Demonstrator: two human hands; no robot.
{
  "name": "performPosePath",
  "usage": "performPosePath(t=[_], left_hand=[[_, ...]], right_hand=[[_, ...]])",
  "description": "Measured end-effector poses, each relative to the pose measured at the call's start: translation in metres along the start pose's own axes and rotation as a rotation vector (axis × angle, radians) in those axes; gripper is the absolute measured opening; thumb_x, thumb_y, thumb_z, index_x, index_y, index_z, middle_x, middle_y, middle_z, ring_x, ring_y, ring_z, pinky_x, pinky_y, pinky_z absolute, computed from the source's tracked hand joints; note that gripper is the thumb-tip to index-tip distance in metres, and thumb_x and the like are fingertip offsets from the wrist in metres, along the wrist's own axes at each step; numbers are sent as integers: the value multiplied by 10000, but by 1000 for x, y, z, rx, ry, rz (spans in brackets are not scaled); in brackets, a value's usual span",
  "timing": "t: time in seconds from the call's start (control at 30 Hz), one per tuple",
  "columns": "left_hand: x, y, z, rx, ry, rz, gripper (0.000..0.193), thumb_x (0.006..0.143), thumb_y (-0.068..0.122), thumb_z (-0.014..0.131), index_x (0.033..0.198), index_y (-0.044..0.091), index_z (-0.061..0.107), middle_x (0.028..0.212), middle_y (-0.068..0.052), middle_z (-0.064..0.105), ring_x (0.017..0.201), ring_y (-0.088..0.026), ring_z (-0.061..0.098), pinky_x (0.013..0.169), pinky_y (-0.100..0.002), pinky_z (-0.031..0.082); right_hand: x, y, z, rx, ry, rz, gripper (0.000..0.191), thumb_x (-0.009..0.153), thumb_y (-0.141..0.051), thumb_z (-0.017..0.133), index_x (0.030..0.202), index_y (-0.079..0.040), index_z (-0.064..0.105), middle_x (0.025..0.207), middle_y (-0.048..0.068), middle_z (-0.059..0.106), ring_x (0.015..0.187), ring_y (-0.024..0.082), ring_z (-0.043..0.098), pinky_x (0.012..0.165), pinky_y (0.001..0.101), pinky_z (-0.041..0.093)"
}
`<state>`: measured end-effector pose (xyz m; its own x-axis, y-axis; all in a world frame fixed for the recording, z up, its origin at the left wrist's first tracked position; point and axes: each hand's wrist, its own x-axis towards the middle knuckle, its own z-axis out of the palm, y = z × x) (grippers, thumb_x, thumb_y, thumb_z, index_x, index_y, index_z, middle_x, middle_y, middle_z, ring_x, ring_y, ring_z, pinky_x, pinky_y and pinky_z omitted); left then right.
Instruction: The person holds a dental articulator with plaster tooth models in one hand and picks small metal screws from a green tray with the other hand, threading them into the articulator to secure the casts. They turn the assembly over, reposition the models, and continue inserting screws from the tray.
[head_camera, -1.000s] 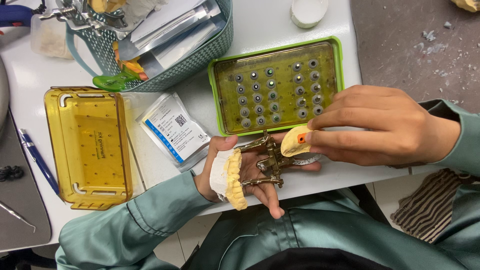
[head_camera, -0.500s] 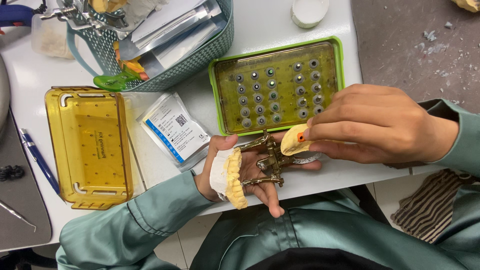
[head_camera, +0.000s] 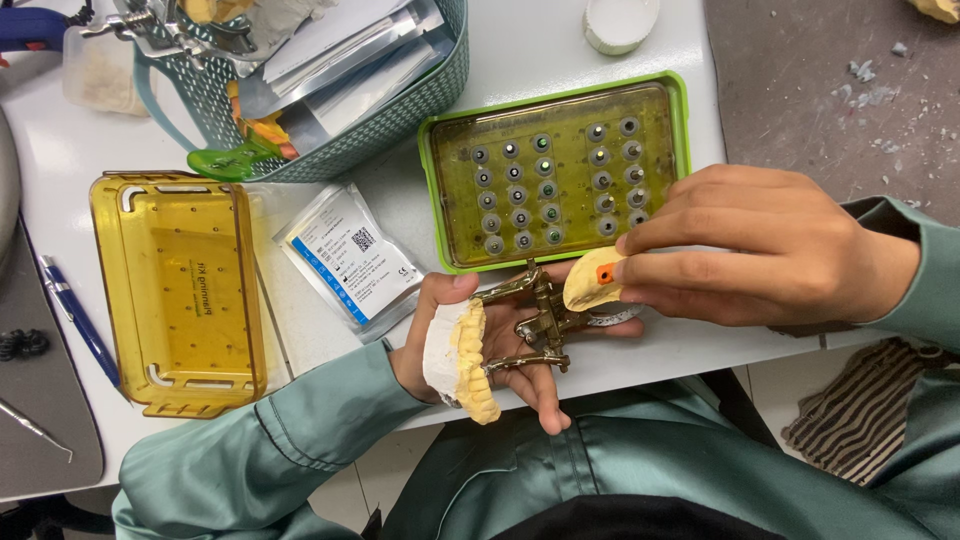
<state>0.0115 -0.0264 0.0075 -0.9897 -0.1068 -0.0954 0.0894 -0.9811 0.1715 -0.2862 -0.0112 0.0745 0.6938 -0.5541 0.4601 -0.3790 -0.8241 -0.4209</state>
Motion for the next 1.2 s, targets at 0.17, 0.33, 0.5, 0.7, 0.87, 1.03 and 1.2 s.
performPosePath(t=[0.17,0.33,0.5,0.7,0.87,1.03,1.2], left_hand=[[-1,2,6,96,27,-3,1051,947,610,578,1726,64,131,1642,-385,320,863,-374,712,903,-433,592],[-3,0,14,232,113,-36,1055,885,547,566,1741,138,104,1654,-291,342,994,-382,690,965,-470,585],[-4,0,20,310,131,-24,1104,864,492,620,1750,152,57,1550,-249,407,1001,-341,665,956,-503,587],[-2,0,26,418,116,34,1111,907,283,732,1734,170,-1,1506,-181,413,1045,-262,634,954,-506,623],[0,1,29,500,103,48,1088,904,229,688,1734,176,-13,1500,-182,367,1047,-252,614,929,-518,635],[-2,6,32,480,146,19,1088,876,229,669,1719,194,-17,1552,-192,334,1007,-264,607,900,-519,637],[-2,6,37,381,172,82,1138,858,347,701,1725,207,-23,1669,-186,270,972,-272,615,880,-519,629]], right_hand=[[1,0,0,13,10,-9,324,818,-170,855,1082,-43,716,975,102,716,832,262,707,731,396,589],[0,3,1,67,56,-68,339,830,-162,863,1089,-31,689,1001,120,714,843,266,708,741,393,602],[-1,4,0,72,56,-79,324,822,-179,868,1048,-46,677,1012,133,717,874,284,716,751,393,609],[-2,-2,2,192,127,41,344,785,-181,889,1013,-64,661,1011,111,716,918,263,721,796,363,609],[-3,-4,6,221,153,97,329,769,-153,899,983,-87,658,999,90,721,933,228,726,804,330,609],[-7,-1,11,193,144,123,300,810,-194,872,1004,-70,680,1055,98,712,982,242,719,833,338,599],[-17,-23,33,-46,-102,-321,245,882,-232,712,1120,-189,671,1128,37,649,996,209,603,898,345,532]])
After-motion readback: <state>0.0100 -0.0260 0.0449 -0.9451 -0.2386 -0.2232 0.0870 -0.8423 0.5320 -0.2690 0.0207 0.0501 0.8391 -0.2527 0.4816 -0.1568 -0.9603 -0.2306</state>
